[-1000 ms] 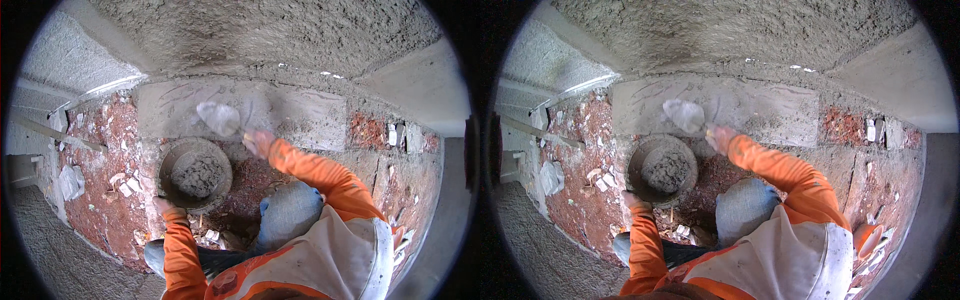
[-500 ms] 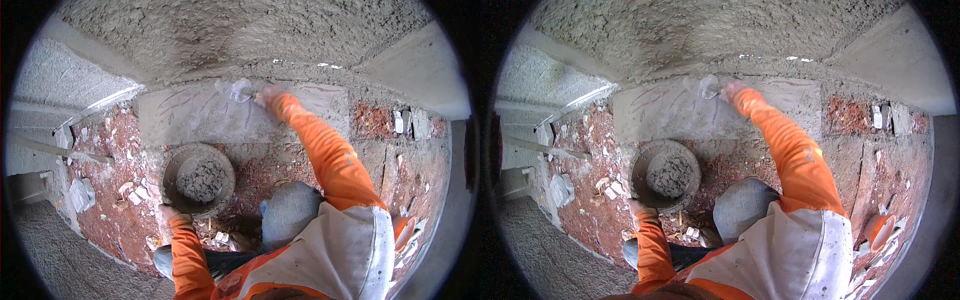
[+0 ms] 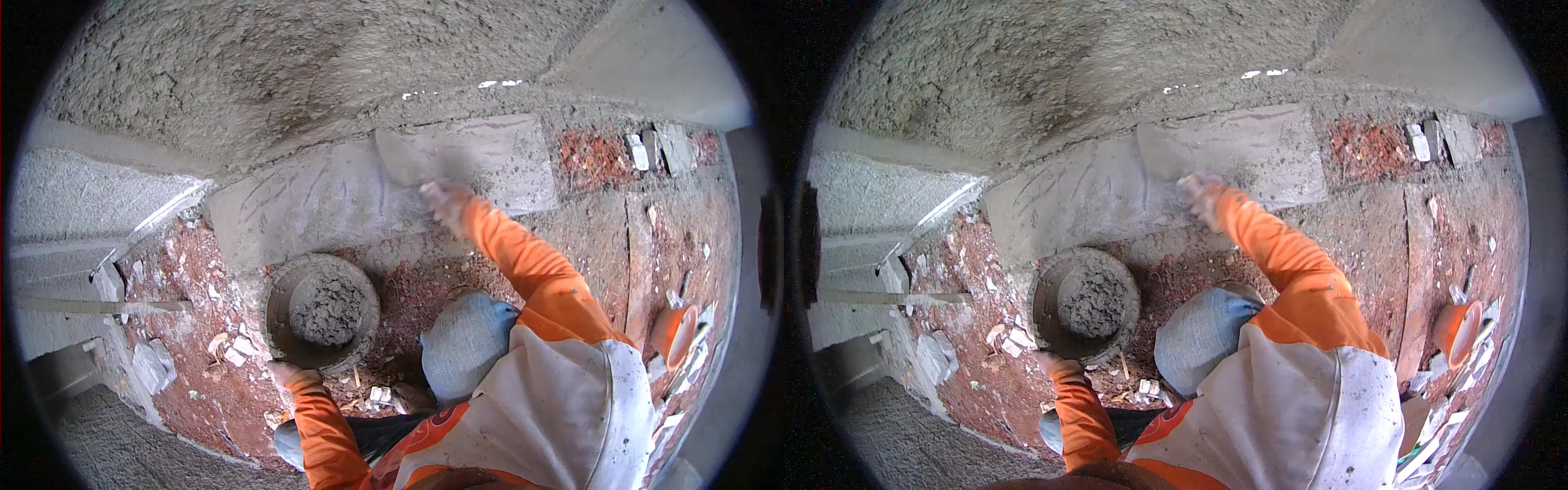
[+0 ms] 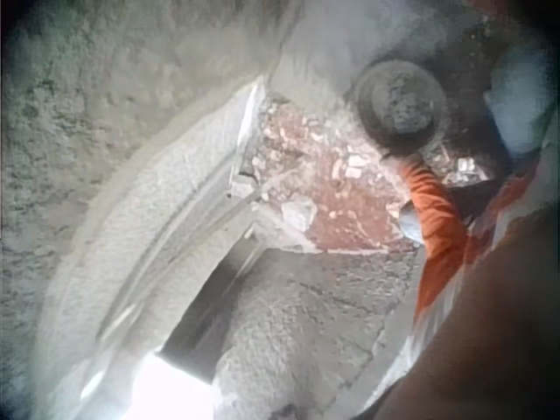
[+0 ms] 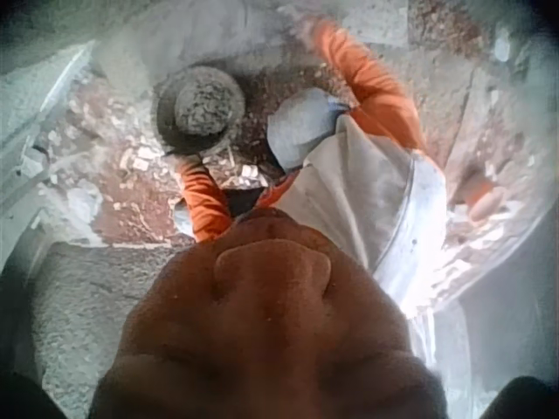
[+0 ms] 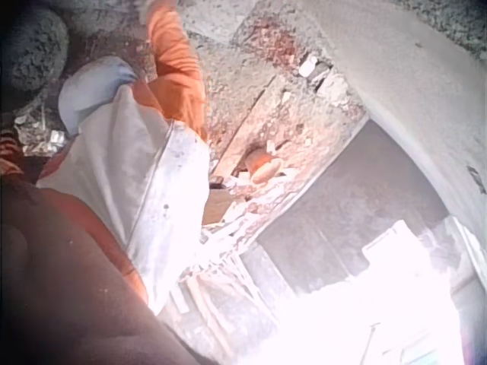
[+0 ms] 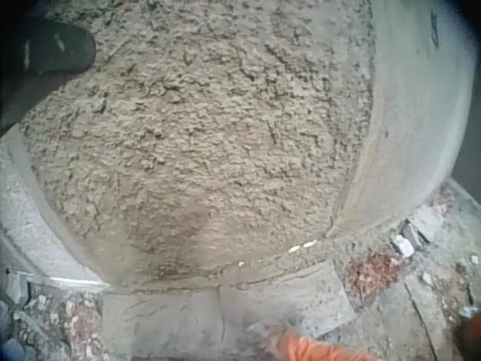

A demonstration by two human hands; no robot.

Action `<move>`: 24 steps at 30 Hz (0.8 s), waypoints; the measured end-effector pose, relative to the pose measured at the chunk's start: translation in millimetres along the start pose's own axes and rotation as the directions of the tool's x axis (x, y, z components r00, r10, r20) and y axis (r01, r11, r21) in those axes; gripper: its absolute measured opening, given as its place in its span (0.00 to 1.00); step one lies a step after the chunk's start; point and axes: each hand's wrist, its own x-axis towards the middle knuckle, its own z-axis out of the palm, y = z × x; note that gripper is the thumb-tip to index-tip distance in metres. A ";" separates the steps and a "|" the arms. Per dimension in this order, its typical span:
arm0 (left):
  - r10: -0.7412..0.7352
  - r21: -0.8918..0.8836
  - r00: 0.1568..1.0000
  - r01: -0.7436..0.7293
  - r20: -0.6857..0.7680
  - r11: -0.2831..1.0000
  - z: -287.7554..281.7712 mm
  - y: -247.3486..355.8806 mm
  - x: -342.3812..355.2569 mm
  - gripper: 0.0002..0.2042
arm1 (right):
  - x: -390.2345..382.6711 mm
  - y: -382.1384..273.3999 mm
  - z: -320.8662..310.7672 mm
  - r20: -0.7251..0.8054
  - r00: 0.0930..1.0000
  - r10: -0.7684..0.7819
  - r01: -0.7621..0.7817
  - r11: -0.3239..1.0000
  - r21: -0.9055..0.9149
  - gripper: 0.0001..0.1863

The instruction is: Applying mortar to the base of a concrete wall using a trowel.

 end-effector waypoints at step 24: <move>0.064 0.039 0.969 -0.075 0.237 0.996 14.5 50.4 -77.2 0.28 | -47.3 118.3 -134.9 -0.252 0.920 -0.299 0.117 0.825 -0.553 0.24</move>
